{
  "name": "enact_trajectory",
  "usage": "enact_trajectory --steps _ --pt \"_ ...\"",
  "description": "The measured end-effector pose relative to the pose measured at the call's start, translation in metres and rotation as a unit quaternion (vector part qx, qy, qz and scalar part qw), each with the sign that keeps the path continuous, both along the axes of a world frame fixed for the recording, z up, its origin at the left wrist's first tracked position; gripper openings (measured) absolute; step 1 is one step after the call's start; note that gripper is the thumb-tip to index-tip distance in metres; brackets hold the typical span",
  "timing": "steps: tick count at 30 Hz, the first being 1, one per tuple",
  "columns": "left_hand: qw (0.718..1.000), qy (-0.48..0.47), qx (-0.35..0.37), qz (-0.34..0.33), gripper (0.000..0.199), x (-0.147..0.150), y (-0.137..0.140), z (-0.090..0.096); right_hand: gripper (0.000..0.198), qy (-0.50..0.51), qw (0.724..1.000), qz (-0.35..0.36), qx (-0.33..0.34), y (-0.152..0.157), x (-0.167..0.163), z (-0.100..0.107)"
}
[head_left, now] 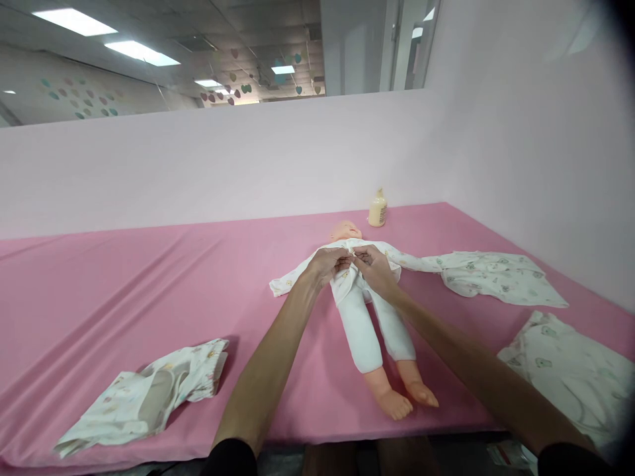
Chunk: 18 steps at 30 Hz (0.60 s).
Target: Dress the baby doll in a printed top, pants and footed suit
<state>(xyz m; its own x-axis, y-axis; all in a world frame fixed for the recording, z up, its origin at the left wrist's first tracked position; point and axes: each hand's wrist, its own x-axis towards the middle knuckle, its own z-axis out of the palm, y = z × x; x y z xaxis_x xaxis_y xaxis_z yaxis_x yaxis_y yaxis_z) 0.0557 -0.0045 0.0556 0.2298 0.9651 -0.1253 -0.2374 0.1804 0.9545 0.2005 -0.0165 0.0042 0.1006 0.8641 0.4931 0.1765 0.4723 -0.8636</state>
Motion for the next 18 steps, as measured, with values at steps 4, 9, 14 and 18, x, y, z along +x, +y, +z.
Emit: enact_trajectory --steps 4,9,14,18 --pt "1.000 0.001 0.003 -0.010 0.007 -0.001 0.003 -0.004 0.031 0.010 1.000 0.007 -0.021 -0.001 0.000 0.001" --pt "1.000 0.000 0.001 -0.021 0.006 -0.003 0.006 -0.007 0.036 0.035 0.996 0.028 -0.075 -0.004 0.000 0.006" --pt "0.999 -0.004 -0.007 -0.034 0.006 -0.006 0.009 -0.010 0.031 -0.005 0.998 0.040 -0.058 -0.004 0.004 0.006" --pt "0.999 -0.013 -0.007 -0.049 0.006 -0.008 0.013 -0.013 0.019 -0.158 0.984 -0.027 0.078 -0.002 0.007 -0.001"
